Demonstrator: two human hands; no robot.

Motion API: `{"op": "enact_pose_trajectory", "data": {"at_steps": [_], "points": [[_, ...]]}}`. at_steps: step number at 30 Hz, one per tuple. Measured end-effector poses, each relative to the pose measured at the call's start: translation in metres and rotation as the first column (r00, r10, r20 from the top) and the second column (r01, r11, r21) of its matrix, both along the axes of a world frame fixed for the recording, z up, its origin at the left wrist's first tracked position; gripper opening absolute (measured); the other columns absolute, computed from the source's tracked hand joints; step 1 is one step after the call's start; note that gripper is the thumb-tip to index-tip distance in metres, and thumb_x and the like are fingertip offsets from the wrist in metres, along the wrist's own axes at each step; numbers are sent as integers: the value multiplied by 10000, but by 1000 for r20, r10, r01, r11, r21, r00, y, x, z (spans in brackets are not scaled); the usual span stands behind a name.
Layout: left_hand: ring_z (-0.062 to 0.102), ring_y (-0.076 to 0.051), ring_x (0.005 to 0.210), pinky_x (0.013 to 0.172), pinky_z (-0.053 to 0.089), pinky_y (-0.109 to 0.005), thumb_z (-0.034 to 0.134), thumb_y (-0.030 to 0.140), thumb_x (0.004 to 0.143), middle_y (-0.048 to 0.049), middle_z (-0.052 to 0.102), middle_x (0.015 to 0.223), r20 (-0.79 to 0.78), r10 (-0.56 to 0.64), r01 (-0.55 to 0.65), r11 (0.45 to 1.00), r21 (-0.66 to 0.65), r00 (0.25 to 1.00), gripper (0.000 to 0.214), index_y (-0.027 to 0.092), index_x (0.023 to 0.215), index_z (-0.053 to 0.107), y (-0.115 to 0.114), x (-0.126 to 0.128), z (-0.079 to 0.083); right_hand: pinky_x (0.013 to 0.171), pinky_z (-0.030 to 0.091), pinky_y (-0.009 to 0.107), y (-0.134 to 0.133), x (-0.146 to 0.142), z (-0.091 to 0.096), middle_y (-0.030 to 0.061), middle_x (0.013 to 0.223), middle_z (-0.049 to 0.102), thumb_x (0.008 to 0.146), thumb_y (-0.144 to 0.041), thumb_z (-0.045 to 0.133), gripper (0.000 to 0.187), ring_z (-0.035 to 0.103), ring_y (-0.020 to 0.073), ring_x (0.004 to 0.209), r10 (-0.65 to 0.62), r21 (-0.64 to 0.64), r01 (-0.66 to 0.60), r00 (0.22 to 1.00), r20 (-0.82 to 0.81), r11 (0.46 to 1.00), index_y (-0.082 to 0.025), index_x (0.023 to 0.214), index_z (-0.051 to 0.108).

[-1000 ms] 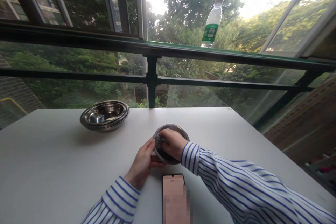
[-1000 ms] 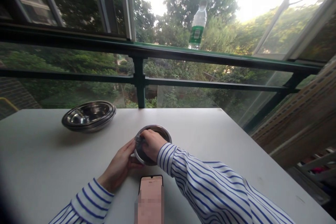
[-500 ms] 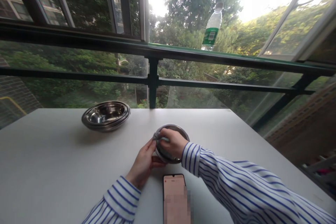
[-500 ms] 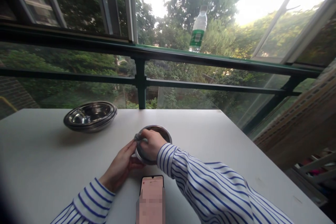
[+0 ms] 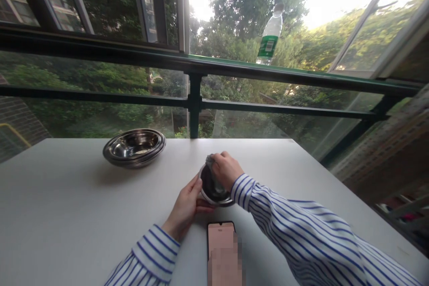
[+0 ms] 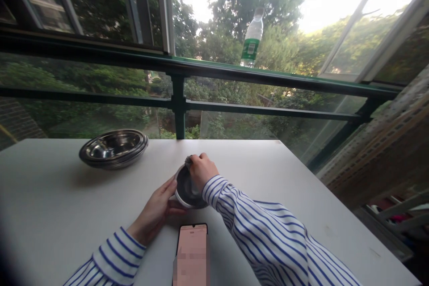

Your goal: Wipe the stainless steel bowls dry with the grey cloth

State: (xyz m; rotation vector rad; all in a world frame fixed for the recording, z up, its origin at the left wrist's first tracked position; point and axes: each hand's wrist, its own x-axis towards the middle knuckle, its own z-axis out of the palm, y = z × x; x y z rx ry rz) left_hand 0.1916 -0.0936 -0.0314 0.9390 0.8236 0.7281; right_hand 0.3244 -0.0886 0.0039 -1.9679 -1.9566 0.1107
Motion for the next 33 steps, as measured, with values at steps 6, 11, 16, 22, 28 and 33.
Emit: {"op": "enact_pose_trajectory", "data": {"at_steps": [6,11,16,22,28,33], "points": [[648,-193,543,479,502,-278,500,342,816,-88,702,824,1,2,-2,1000,11,1000,485,179,1268,438,-1,1,0,674,399,238,1,2,-1,58,890,587,820,-186,462,209,566,158,764,59,-30,-59,998,13,998,-211,954,621],[631,-180,505,471,501,-278,510,337,812,-80,702,766,-15,21,-21,1000,-8,1000,515,175,1291,419,-2,0,0,692,398,244,-2,1,0,60,876,587,813,-165,461,194,565,161,771,53,-34,-53,999,10,998,-207,914,621],[645,-195,521,469,502,-290,506,328,815,-86,702,833,-12,11,-11,1000,-13,1000,521,207,1310,394,-2,-1,-2,693,392,266,2,5,-1,79,865,582,810,-142,422,219,561,175,774,-11,-14,10,1000,-23,1000,-182,931,600],[642,-184,519,473,503,-283,503,326,821,-79,705,820,10,55,-55,998,-13,998,515,210,1311,394,-2,-2,-1,668,392,252,5,-8,-10,62,850,594,759,-112,437,198,541,166,770,31,-2,-31,994,-109,1000,-162,912,552],[648,-180,592,462,498,-262,512,305,820,-78,698,878,53,117,-118,993,4,992,464,191,1266,452,-3,-5,-2,600,392,223,-10,-7,-15,3,721,590,642,-87,537,156,520,139,670,241,-53,-254,953,-185,966,-187,757,572],[644,-171,551,483,505,-273,509,327,823,-73,698,846,60,90,-89,996,-10,994,472,194,1270,442,-5,-2,-1,625,406,253,-2,0,-13,24,729,589,690,-114,506,130,528,150,683,103,-25,-113,964,-244,993,-169,789,569]]}}
